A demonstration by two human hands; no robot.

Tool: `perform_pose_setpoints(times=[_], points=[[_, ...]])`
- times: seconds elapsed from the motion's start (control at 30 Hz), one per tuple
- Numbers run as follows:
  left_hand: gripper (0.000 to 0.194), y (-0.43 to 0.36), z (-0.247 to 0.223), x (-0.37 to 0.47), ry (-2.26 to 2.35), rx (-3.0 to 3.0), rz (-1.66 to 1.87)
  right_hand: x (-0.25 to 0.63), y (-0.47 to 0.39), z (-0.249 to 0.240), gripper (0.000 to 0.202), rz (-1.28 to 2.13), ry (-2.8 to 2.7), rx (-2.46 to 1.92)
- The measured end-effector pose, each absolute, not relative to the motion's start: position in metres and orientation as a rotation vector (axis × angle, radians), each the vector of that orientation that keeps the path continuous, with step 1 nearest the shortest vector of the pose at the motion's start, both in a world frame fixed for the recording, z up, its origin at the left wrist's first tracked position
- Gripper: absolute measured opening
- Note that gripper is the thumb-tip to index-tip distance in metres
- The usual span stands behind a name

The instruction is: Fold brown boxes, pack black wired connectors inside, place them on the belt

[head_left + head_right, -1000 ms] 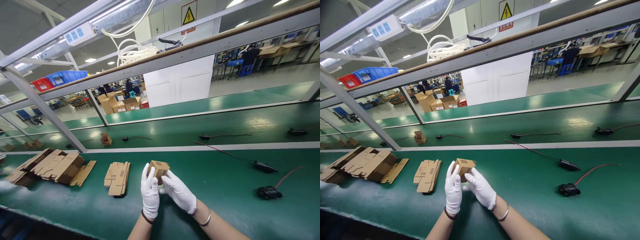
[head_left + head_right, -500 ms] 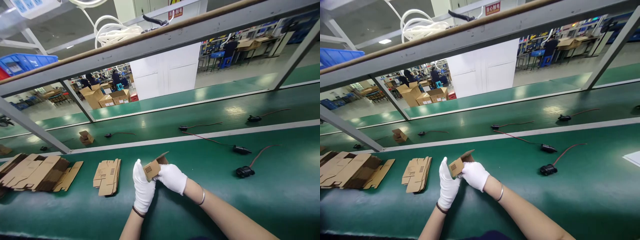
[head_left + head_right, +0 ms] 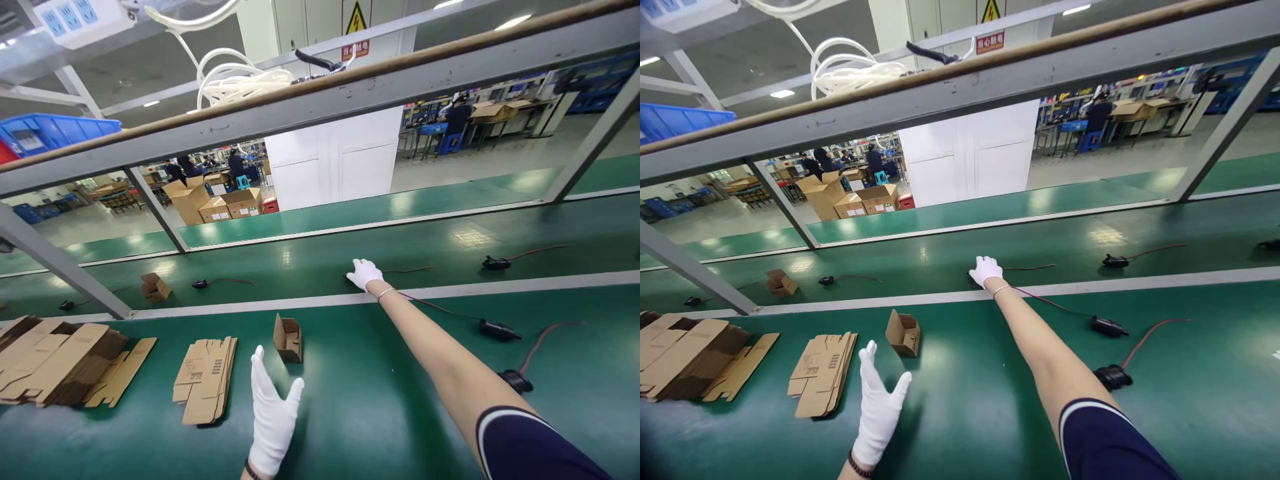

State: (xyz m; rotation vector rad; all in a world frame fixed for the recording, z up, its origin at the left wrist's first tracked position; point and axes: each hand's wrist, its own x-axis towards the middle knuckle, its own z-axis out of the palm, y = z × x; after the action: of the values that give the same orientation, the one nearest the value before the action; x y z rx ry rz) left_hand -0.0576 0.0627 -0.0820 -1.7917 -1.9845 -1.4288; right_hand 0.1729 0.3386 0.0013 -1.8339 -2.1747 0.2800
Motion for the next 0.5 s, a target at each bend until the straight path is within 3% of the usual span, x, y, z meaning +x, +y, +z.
perform_pose_setpoints(times=[0.17, 0.27, 0.37, 0.5], points=[[0.064, 0.072, -0.048, -0.055, -1.901, -1.754, -1.256, 0.165, 0.352, -0.019, 0.032, 0.218, -2.258, -1.905], [0.047, 0.085, -0.030, -0.049, -1.938, -1.781, -1.376, 0.151, 0.337, -0.016, 0.035, 0.176, -2.320, -1.775], [0.049, 0.095, -0.016, -0.021, -2.044, -1.909, -1.778, 0.139, 0.299, -0.008, 0.044, 0.114, -2.323, -1.615], [0.058, 0.114, 0.001, 0.028, -2.121, -1.928, -2.772, 0.125, 0.222, -0.007, 0.045, -0.049, -2.205, -1.285]])
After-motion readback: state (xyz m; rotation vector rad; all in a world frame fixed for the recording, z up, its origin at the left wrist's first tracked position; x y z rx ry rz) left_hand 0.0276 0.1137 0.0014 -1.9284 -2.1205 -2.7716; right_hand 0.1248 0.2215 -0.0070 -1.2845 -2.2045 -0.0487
